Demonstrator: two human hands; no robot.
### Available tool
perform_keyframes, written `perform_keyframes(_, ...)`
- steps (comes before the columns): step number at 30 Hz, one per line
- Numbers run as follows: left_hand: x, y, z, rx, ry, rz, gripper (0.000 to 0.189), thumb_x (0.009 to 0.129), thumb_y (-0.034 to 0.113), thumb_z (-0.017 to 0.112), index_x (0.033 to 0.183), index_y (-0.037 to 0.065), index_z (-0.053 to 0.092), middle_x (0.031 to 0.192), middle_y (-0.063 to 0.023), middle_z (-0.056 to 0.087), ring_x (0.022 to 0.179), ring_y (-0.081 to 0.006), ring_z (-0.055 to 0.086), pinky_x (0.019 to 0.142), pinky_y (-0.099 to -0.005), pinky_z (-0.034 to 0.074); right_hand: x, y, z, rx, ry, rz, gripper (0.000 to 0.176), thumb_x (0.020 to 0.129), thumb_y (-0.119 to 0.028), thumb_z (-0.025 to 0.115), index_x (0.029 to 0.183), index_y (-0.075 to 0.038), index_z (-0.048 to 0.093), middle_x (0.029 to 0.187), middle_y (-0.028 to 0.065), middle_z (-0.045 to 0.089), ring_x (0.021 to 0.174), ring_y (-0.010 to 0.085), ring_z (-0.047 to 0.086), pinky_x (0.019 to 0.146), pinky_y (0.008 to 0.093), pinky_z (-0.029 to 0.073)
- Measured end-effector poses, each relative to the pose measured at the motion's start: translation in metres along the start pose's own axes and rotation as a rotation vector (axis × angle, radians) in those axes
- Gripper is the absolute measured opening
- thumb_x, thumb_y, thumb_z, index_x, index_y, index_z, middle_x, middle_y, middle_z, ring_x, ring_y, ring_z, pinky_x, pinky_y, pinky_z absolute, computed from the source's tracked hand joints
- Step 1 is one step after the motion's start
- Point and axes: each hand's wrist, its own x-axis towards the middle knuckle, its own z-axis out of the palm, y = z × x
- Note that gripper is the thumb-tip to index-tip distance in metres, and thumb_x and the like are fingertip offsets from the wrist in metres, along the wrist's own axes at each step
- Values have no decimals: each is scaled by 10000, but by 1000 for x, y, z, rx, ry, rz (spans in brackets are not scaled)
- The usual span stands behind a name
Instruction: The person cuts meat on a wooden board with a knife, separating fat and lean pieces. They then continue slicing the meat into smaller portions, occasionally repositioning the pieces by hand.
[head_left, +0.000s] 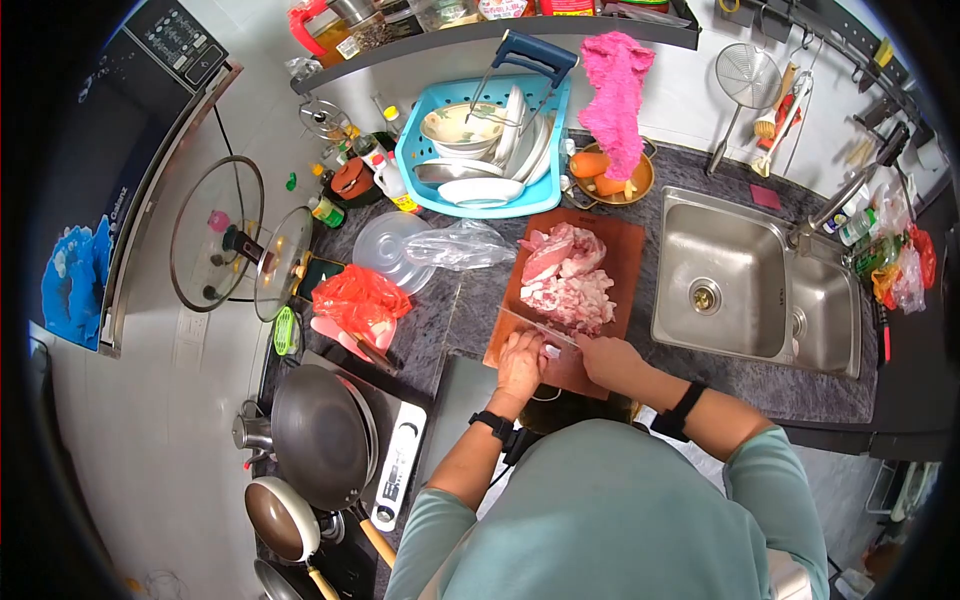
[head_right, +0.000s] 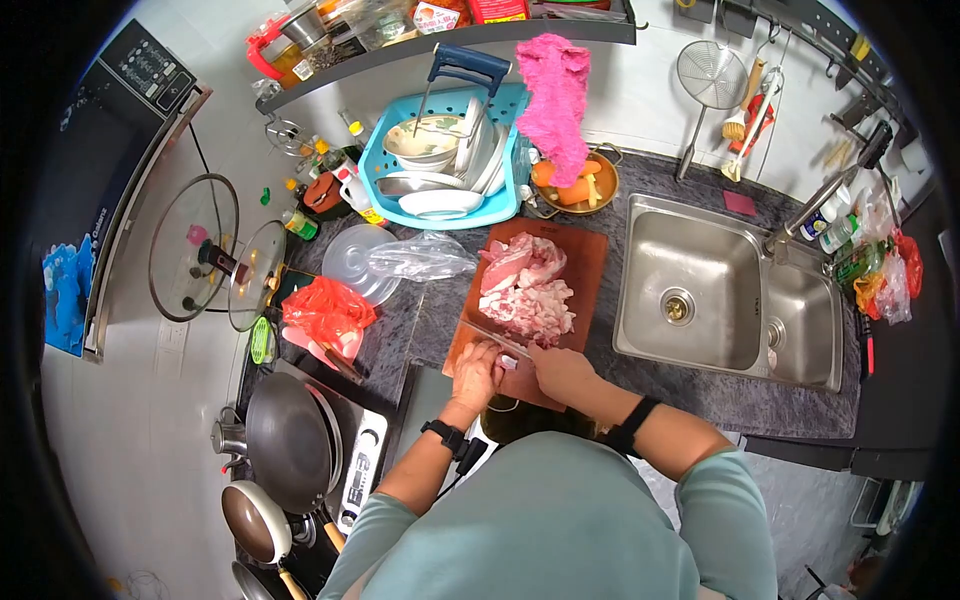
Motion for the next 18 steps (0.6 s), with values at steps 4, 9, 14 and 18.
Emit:
perform_keyframes(4, -4, -4, 8, 4, 7, 1, 396, 727, 91, 683, 1118, 40, 660, 1205, -104, 622, 1112, -324, 549, 954, -425, 472, 49, -5, 28, 27, 49, -37, 204, 890, -162, 530, 1046, -34, 558, 867, 230, 696, 780, 396, 698, 685, 508, 550)
perform_keyframes(9, -8, -1, 1, -8, 31, -36, 388, 735, 96, 683, 1114, 20, 653, 1192, -121, 621, 1117, -334, 545, 965, -424, 469, 78, -18, 25, 75, 142, -54, 184, 895, -176, 541, 1002, -28, 558, 846, 227, 692, 765, 397, 695, 666, 508, 540)
perform_keyframes(14, -9, -8, 9, -65, 99, -35, 381, 751, 100, 665, 1124, 22, 643, 1182, -136, 622, 1102, -350, 551, 961, -440, 469, 46, -10, 9, 50, 127, -64, 178, 912, -186, 526, 998, -34, 558, 811, 218, 685, 739, 386, 694, 646, 503, 542)
perform_keyframes(18, -2, -6, 5, -40, 64, -43, 378, 750, 96, 658, 1121, 21, 654, 1142, -153, 639, 1077, -360, 567, 955, -437, 477, 15, -15, -18, -90, -31, -69, 173, 921, -180, 502, 1014, -45, 555, 786, 208, 679, 729, 376, 693, 637, 507, 542)
